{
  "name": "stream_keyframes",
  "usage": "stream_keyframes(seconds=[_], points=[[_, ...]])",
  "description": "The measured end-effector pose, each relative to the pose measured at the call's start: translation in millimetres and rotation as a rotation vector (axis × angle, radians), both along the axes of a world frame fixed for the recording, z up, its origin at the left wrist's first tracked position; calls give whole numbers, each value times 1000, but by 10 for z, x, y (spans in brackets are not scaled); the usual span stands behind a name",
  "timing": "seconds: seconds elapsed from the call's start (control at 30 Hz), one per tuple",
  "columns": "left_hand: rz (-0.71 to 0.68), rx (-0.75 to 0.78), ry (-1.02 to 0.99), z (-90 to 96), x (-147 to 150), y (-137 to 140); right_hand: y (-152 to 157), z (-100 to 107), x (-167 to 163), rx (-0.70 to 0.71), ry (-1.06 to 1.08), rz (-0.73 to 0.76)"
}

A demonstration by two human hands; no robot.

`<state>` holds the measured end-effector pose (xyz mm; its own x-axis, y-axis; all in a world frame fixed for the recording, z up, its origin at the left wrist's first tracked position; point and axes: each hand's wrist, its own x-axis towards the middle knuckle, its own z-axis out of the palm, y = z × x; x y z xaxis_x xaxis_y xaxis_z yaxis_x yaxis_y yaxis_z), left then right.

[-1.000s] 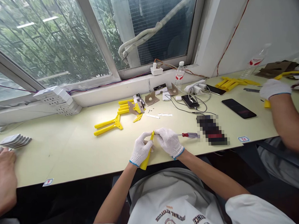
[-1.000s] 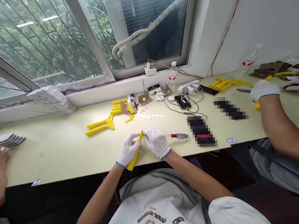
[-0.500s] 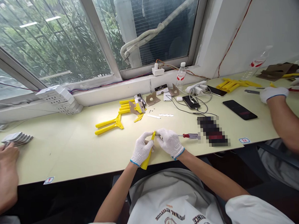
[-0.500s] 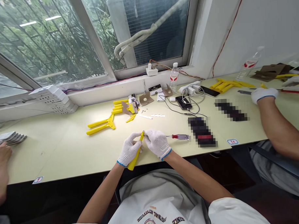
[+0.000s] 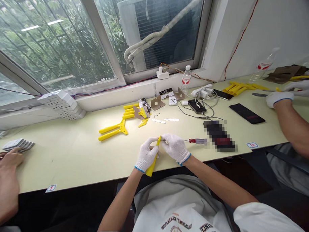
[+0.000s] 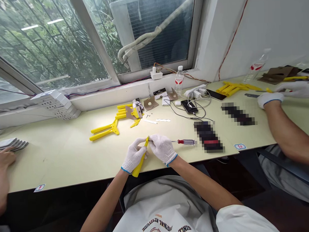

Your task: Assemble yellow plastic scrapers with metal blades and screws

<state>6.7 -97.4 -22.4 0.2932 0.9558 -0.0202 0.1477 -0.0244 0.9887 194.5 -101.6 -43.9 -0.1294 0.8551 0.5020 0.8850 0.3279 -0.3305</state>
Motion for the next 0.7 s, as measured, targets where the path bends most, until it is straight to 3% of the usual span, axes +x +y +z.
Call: stream_keyframes(seconds=[0.7], points=[[-2, 25, 26, -10, -4, 2, 15, -39, 53, 6, -13, 42]])
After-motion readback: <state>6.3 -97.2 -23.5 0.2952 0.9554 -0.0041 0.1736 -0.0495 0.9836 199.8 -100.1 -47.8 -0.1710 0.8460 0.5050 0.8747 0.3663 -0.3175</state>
